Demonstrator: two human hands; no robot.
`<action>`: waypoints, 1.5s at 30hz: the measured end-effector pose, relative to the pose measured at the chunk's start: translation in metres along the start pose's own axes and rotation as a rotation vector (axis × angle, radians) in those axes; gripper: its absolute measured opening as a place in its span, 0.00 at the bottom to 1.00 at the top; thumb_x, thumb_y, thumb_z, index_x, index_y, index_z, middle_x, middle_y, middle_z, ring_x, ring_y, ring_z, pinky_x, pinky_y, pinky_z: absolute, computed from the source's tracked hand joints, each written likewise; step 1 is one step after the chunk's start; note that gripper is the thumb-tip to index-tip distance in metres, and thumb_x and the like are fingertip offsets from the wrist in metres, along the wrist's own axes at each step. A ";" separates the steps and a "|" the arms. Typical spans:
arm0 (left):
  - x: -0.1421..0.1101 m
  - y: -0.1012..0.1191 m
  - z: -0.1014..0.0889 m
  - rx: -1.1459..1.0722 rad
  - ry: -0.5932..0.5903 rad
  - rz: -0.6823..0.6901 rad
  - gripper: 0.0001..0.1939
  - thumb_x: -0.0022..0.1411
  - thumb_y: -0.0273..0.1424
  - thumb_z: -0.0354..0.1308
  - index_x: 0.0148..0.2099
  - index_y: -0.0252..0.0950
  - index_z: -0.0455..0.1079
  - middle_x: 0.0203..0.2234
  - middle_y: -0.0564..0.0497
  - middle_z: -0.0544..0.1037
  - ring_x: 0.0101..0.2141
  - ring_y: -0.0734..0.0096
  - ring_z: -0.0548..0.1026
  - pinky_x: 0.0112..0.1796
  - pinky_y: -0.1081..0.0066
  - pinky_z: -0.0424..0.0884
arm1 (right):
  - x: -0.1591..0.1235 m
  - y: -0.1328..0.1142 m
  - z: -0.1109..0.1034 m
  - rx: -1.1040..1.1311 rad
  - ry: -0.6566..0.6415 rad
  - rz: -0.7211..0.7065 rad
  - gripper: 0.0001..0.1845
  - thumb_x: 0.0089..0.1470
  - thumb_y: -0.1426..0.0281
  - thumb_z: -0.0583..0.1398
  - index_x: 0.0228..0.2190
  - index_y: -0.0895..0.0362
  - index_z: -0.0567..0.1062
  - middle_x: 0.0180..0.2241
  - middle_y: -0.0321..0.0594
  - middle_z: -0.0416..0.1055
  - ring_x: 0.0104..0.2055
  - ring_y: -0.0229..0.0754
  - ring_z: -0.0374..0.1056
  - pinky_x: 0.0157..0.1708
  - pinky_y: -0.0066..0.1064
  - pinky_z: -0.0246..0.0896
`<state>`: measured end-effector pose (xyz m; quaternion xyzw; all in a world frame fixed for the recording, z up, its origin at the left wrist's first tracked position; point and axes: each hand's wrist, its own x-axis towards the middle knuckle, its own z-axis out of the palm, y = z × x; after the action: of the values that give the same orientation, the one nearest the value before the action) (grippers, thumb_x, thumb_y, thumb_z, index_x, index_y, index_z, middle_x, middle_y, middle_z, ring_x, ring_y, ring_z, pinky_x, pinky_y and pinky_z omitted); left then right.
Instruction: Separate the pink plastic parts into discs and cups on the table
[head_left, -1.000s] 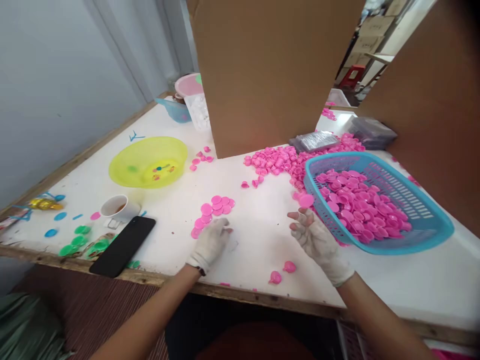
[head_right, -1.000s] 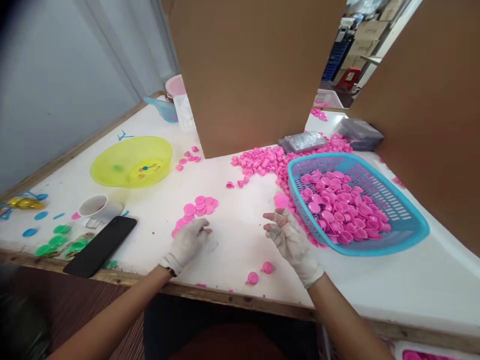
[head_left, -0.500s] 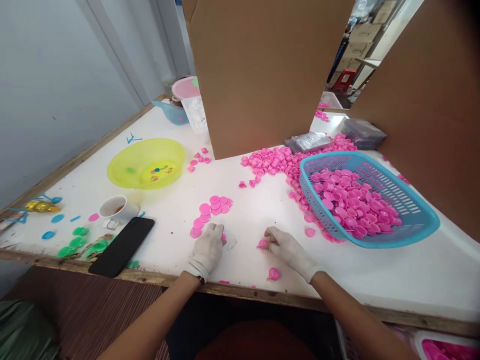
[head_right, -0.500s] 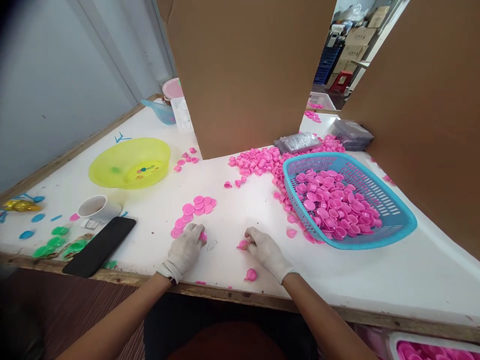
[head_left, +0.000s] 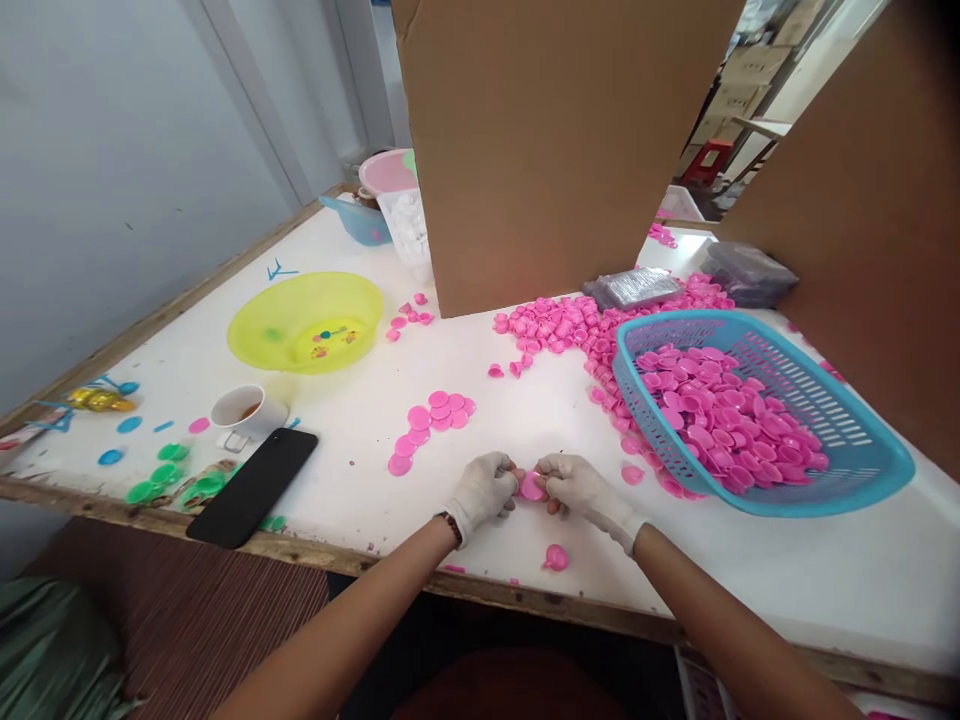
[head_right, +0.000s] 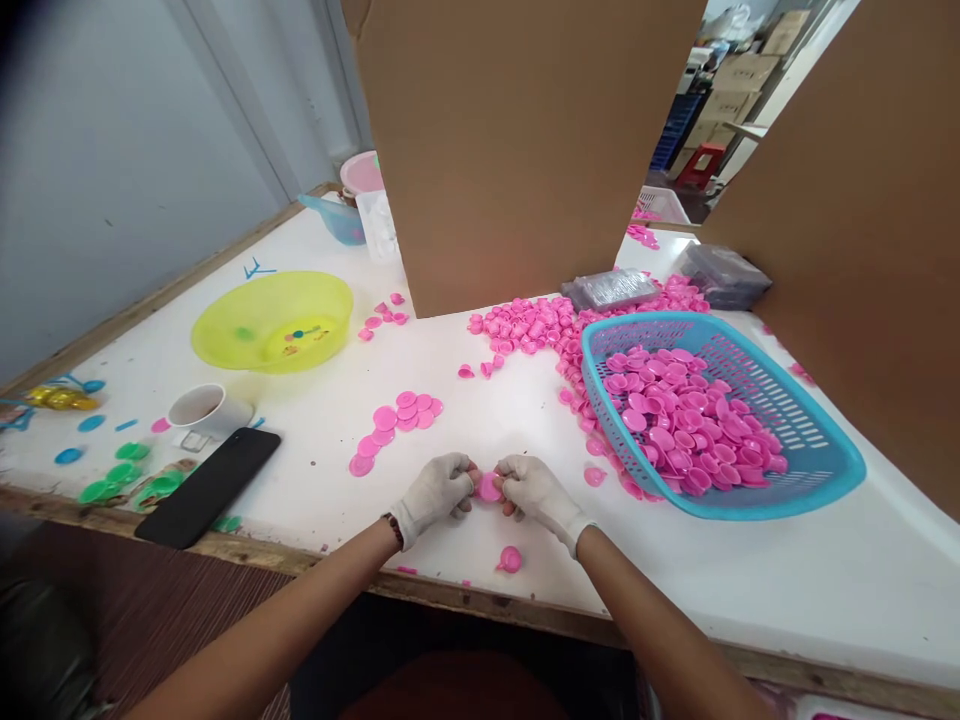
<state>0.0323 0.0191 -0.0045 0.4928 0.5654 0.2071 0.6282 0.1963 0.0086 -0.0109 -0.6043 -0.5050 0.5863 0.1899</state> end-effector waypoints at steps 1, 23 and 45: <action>0.004 -0.002 0.001 0.051 -0.004 -0.010 0.04 0.54 0.29 0.54 0.32 0.34 0.63 0.16 0.57 0.67 0.15 0.79 0.66 0.17 0.78 0.62 | 0.003 0.003 0.000 0.017 -0.018 0.013 0.04 0.46 0.69 0.55 0.27 0.57 0.66 0.17 0.29 0.63 0.17 0.31 0.62 0.15 0.21 0.55; 0.029 -0.013 -0.008 0.495 -0.158 0.186 0.07 0.48 0.31 0.58 0.31 0.35 0.67 0.19 0.55 0.70 0.21 0.75 0.68 0.22 0.77 0.60 | 0.016 0.003 0.001 0.113 -0.229 0.114 0.12 0.47 0.65 0.58 0.33 0.57 0.63 0.24 0.32 0.68 0.17 0.31 0.66 0.15 0.22 0.57; 0.082 0.015 -0.132 1.059 0.470 0.153 0.13 0.58 0.34 0.48 0.42 0.40 0.70 0.43 0.46 0.66 0.37 0.65 0.72 0.35 0.69 0.67 | -0.063 0.025 0.020 -0.540 0.071 -0.174 0.02 0.45 0.73 0.55 0.25 0.56 0.67 0.26 0.36 0.70 0.28 0.37 0.62 0.29 0.28 0.54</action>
<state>-0.0619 0.1432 -0.0166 0.7200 0.6788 0.0448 0.1374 0.2011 -0.0620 -0.0037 -0.6074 -0.6858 0.3907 0.0894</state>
